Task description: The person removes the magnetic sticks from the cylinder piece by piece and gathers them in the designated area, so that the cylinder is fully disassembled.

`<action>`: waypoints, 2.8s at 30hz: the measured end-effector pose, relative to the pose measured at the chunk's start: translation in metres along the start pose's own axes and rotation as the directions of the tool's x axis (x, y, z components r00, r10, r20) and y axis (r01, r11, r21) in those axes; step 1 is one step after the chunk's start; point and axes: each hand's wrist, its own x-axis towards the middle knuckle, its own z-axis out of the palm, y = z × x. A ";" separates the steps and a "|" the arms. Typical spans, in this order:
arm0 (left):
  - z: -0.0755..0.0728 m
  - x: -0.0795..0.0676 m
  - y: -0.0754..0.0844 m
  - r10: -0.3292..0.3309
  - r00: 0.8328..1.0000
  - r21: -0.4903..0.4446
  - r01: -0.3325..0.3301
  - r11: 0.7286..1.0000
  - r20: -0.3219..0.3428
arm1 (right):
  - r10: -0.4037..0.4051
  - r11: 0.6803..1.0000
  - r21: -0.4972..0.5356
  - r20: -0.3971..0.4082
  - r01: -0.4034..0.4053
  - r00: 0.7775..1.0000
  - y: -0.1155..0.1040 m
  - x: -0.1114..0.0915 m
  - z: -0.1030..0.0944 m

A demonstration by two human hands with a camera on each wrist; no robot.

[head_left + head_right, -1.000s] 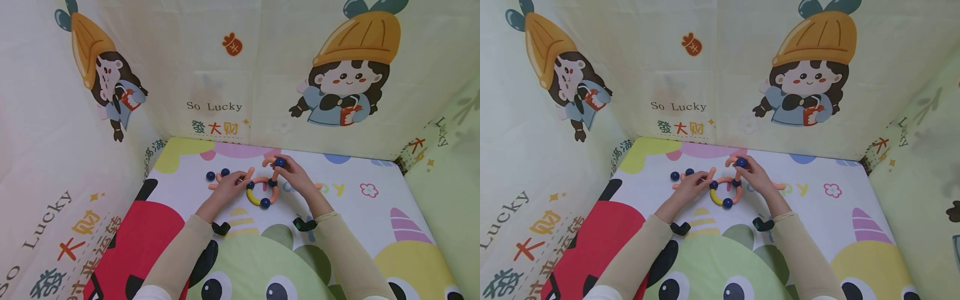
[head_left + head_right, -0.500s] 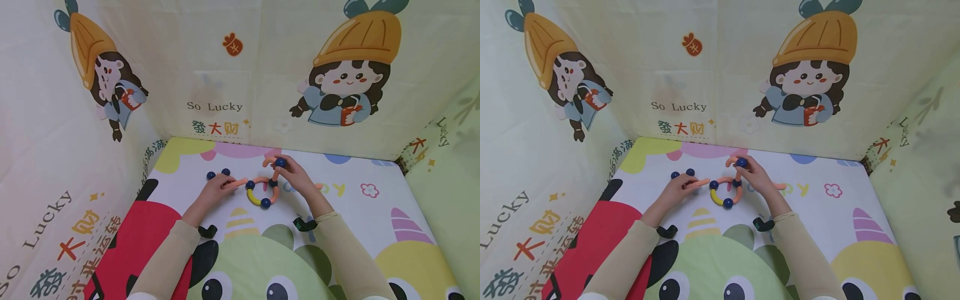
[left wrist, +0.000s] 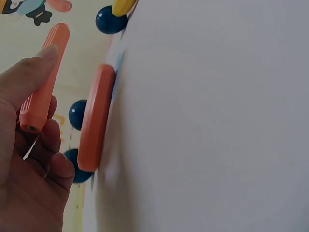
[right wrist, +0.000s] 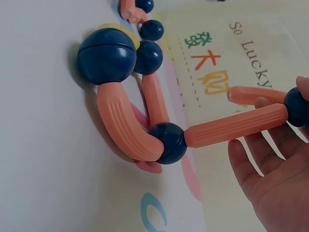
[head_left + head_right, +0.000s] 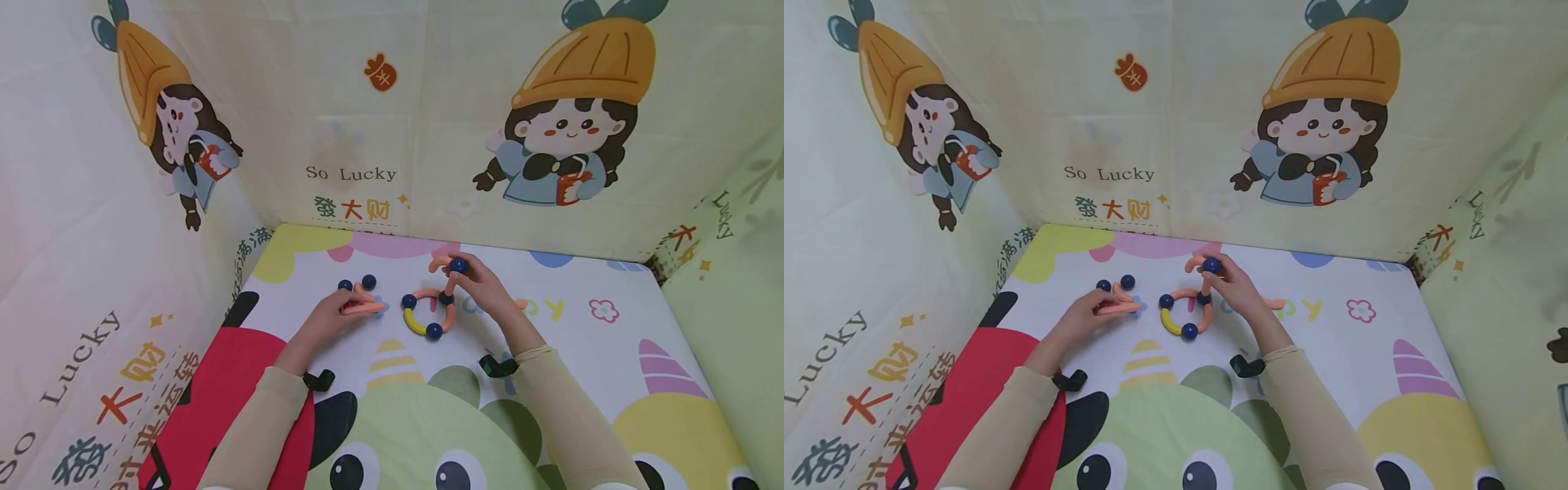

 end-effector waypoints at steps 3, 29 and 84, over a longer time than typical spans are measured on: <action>-0.003 -0.004 -0.005 0.000 1.000 0.040 0.000 0.999 0.004 | -0.004 1.000 0.000 0.003 0.004 1.000 0.000 0.000 0.000; -0.008 -0.003 -0.020 0.061 0.998 0.266 -0.065 0.962 0.022 | 0.021 1.000 -0.008 0.002 -0.021 1.000 -0.002 -0.001 0.001; 0.055 0.085 0.112 0.081 0.983 -0.008 -0.081 0.997 0.166 | -0.001 1.000 0.020 0.013 0.001 1.000 0.001 0.002 -0.002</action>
